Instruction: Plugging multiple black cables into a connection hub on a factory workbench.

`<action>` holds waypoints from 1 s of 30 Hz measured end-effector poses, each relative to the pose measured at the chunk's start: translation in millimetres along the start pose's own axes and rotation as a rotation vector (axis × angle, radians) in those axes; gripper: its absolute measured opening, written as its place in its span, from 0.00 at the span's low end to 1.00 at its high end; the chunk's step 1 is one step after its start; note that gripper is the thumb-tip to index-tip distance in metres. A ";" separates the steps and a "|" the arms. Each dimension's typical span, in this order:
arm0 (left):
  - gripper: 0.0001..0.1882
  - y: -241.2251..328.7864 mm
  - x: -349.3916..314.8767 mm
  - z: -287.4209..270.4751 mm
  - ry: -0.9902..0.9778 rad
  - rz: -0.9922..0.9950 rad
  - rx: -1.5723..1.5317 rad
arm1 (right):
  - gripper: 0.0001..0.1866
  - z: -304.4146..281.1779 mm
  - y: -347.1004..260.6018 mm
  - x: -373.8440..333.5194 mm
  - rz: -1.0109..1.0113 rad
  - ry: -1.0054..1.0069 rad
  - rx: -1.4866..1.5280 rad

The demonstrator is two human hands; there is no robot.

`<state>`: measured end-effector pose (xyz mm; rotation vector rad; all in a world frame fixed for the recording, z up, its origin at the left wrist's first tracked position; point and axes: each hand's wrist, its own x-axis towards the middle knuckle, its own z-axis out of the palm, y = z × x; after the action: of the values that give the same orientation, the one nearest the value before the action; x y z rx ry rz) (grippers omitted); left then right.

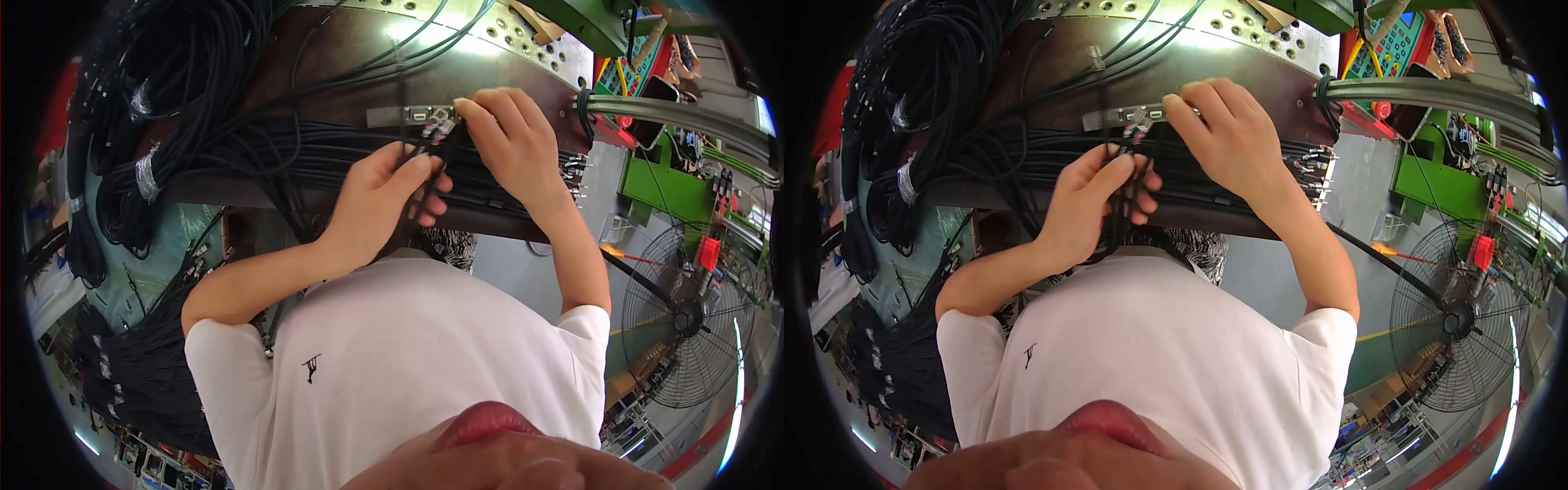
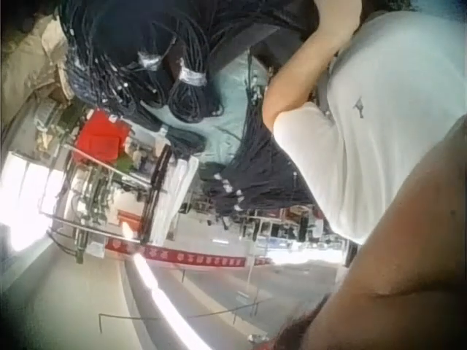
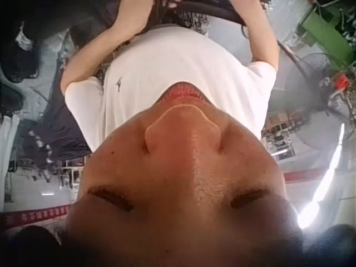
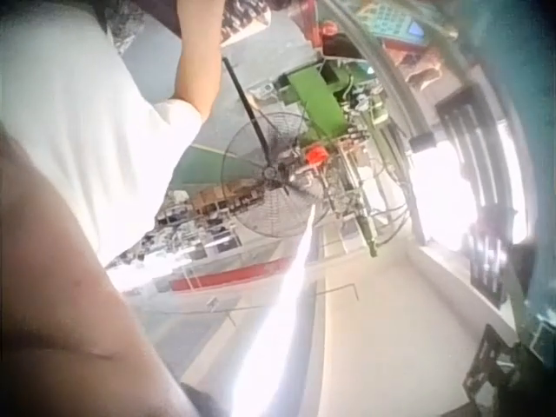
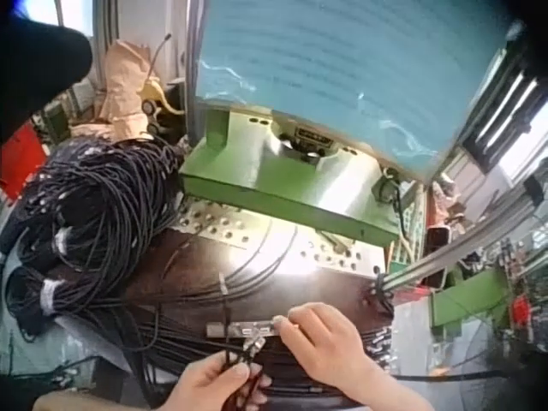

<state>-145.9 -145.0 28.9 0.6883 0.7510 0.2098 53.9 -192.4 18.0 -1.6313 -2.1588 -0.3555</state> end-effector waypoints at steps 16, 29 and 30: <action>0.15 5.5 -13.7 -7.8 -0.047 0.142 -0.054 | 0.11 19.5 -28.5 16.9 0.415 -0.042 0.468; 0.16 12.0 -15.5 -8.5 -0.038 0.161 0.020 | 0.15 -4.2 -12.1 -0.9 0.158 0.212 0.254; 0.16 12.6 -15.3 -9.6 -0.061 0.193 0.012 | 0.15 -2.5 -18.2 -1.1 0.160 0.212 0.259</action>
<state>-162.8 -136.8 40.4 0.7762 0.6281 0.3591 37.1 -199.6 20.4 -1.5325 -1.8216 -0.1821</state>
